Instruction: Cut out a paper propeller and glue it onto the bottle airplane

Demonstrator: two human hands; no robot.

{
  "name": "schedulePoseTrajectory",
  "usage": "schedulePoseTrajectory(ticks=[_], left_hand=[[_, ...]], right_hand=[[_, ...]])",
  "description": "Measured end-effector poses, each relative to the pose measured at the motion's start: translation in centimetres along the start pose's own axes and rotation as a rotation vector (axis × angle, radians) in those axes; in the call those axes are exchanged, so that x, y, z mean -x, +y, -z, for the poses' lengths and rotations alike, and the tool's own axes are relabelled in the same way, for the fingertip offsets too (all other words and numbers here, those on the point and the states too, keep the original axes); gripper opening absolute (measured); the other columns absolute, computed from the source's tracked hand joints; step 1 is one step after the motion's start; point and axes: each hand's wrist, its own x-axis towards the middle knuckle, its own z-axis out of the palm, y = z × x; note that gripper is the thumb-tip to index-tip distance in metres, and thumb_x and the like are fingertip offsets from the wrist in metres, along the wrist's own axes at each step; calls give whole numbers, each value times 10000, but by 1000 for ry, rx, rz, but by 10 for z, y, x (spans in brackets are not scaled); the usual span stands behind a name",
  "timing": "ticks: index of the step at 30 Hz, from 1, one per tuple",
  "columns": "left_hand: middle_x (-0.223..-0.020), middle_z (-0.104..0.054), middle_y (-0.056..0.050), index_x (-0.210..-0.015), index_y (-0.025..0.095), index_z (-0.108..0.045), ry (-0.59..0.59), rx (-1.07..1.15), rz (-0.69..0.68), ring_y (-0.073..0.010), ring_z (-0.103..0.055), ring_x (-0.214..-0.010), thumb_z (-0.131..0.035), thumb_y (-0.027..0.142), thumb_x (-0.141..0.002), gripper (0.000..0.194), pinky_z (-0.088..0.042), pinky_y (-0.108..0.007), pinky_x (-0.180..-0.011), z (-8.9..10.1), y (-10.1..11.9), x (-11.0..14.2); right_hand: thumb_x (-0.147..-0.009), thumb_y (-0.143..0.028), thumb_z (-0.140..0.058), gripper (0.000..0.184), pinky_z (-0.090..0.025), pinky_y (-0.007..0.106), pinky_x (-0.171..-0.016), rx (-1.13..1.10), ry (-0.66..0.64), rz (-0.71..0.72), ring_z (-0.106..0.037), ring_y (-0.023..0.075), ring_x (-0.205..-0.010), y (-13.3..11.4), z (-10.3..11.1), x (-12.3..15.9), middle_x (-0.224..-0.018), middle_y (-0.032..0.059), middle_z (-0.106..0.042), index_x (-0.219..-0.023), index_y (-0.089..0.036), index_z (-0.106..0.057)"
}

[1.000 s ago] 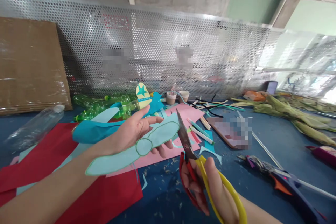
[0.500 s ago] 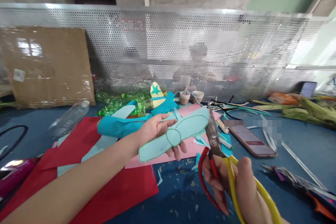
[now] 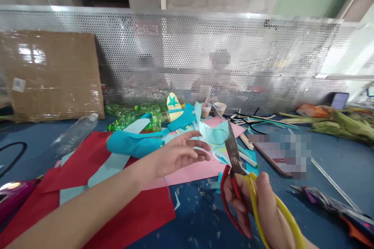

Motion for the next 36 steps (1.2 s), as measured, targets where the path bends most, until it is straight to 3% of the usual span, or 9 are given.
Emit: schedulePoseTrajectory(ticks=[4,7,11,16,21,28,36], left_hand=[[-985,-693,-17,-1190,279,-493,82,-66,4,-175,-665,-911,-792,68,-685,623,-446,-357,-891,-17,-17,6],[-1059,-690,-52,-1242,268,-491,142,33,0,-213,-664,-993,-858,173,-670,686,-417,-417,-988,-27,-29,7],[-1018,-715,-101,-931,138,-712,283,81,-78,-225,-652,-969,-903,303,-612,407,-439,-385,-982,-30,-37,3],[-758,-687,-43,-686,109,-739,426,129,-119,-159,-614,-782,-960,297,-430,387,-489,-322,-870,-22,-35,-1],[-702,-664,-7,-648,128,-732,516,175,-189,-117,-586,-693,-886,187,-542,196,-504,-272,-746,-19,-27,-5],[-640,-688,-27,-651,134,-726,502,225,-178,-152,-652,-656,-735,139,-688,38,-555,-299,-719,-26,-20,-1],[-756,-753,14,-646,173,-723,366,111,-225,-145,-684,-800,-927,229,-527,243,-574,-254,-791,-38,-21,7]], right_hand=[[-725,-938,-109,842,-328,233,-330,1,-6,-1,-431,104,-342,-2,-3,0,-574,-48,-405,-778,-212,-532],[-729,-937,-136,834,-325,226,-336,-1,-34,1,-412,91,-342,-2,-6,4,-580,-54,-403,-785,-205,-532],[-762,-913,-150,815,-331,210,-371,-38,-82,17,-393,69,-356,5,-7,6,-580,-68,-396,-801,-196,-535],[-751,-918,-113,823,-297,204,-346,-27,-128,29,-385,74,-344,11,-3,3,-564,-58,-411,-771,-200,-514],[-775,-899,-141,793,-326,212,-377,57,-56,-34,-375,66,-348,0,-8,8,-560,-68,-372,-722,-194,-498],[-693,-953,-245,827,-299,205,-383,17,-54,-87,-369,52,-336,-14,-16,7,-520,-91,-354,-721,-177,-530],[-680,-966,-216,849,-291,201,-378,-49,-129,-21,-395,64,-360,-7,-14,8,-538,-83,-369,-754,-179,-526]])
